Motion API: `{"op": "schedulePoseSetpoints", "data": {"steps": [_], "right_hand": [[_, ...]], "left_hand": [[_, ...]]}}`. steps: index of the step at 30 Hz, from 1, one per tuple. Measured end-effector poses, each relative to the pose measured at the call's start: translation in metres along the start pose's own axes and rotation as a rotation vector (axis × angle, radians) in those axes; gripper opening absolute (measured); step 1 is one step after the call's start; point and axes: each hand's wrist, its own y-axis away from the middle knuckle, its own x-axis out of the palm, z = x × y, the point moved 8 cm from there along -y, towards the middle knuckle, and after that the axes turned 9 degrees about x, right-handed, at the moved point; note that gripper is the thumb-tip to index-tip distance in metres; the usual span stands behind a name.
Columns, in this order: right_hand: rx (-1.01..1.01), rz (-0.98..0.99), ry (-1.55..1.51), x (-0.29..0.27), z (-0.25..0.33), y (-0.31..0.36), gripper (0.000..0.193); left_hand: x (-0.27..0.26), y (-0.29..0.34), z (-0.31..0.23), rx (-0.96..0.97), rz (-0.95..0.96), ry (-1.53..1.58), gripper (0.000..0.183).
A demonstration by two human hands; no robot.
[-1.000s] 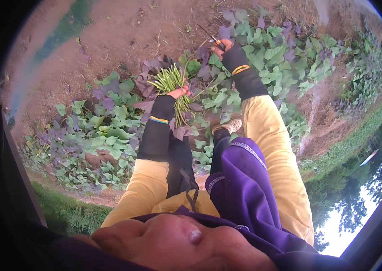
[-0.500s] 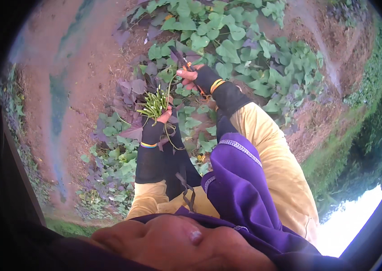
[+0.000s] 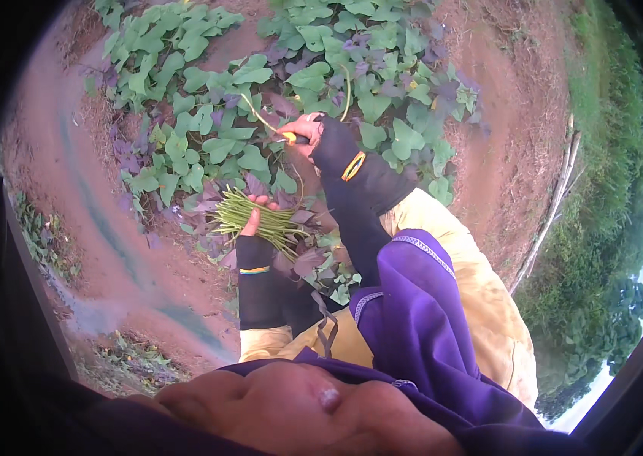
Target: The person picks stems from plants by hand, trims the ends of the gathered stems with a knife, and bundles the stems together.
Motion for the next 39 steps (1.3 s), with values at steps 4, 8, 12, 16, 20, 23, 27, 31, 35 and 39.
{"op": "schedulePoseSetpoints", "data": {"steps": [4, 8, 12, 16, 20, 23, 27, 31, 35, 39], "right_hand": [[-0.150, 0.200, -0.069, 0.008, -0.008, 0.048, 0.038], [0.016, 0.125, -0.215, -0.039, -0.047, 0.069, 0.038], [0.090, 0.131, -0.348, -0.064, -0.058, 0.075, 0.035], [0.182, 0.023, -0.527, -0.113, -0.056, 0.058, 0.017], [0.751, 0.296, -1.094, -0.103, -0.064, 0.040, 0.018], [0.702, 0.439, -1.213, -0.102, -0.051, 0.027, 0.012], [0.675, 0.659, -1.107, -0.059, -0.059, 0.006, 0.015], [0.635, 0.583, -0.980, 0.018, -0.034, -0.052, 0.027], [0.209, -0.042, -0.220, 0.121, -0.044, -0.149, 0.069], [0.162, 0.142, -0.121, 0.220, -0.044, -0.229, 0.075]], "left_hand": [[0.090, -0.028, 0.006, -0.042, 0.200, 0.151, 0.062], [0.163, -0.036, 0.019, -0.177, 0.384, 0.093, 0.065], [0.179, -0.046, 0.035, -0.276, 0.404, 0.004, 0.061], [0.199, -0.042, 0.049, -0.409, 0.424, -0.012, 0.060], [0.235, -0.021, 0.070, -0.510, 0.581, 0.211, 0.060], [0.272, -0.012, 0.066, -0.486, 0.616, 0.495, 0.065], [0.266, -0.023, 0.044, -0.361, 0.765, 0.517, 0.069], [0.198, -0.055, -0.002, -0.130, 0.525, 0.570, 0.048], [0.090, -0.083, -0.078, 0.082, 0.089, 0.455, 0.027], [-0.011, -0.093, -0.148, 0.289, -0.131, 0.302, 0.018]]}}
